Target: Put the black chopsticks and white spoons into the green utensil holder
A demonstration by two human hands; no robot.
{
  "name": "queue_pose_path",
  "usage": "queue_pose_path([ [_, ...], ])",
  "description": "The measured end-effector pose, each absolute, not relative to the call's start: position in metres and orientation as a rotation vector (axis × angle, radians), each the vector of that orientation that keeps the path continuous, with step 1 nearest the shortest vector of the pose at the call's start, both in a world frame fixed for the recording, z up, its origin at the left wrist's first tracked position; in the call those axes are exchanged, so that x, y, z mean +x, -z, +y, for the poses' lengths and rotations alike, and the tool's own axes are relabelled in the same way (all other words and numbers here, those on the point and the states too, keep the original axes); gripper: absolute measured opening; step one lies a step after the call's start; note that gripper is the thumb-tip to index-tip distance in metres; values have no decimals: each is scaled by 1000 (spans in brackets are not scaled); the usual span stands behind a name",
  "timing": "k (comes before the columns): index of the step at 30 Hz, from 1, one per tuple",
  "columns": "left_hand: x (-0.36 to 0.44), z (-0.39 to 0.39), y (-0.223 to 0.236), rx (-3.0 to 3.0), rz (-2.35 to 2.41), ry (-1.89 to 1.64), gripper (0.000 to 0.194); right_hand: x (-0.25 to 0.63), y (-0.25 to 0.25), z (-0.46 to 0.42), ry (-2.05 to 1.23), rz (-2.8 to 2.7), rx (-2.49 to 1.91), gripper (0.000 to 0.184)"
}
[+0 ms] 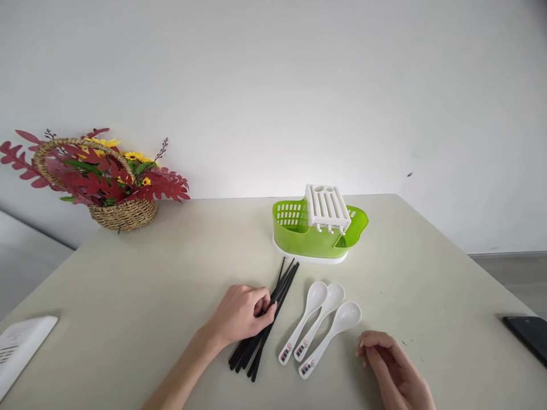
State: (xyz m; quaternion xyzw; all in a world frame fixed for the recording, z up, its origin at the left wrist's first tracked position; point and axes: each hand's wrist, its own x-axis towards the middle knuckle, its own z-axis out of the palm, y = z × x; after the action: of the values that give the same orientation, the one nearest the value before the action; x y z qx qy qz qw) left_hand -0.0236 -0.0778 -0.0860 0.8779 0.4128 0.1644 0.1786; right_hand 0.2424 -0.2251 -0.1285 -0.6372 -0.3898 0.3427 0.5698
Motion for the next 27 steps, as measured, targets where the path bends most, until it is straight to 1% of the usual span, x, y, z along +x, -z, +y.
queue_pose_path([
  [9,-21,-80,87,2547,1194,-414,24,247,131,-225,-810,-962,-1503,28],
  [16,-17,-84,82,2633,1174,-354,22,238,118,-224,-763,-949,-1541,30],
  [22,-18,-84,77,2531,1177,-276,23,235,116,-224,-755,-932,-1571,28],
  [27,-19,-85,76,2427,1165,-297,26,236,119,-225,-772,-946,-1557,26],
])
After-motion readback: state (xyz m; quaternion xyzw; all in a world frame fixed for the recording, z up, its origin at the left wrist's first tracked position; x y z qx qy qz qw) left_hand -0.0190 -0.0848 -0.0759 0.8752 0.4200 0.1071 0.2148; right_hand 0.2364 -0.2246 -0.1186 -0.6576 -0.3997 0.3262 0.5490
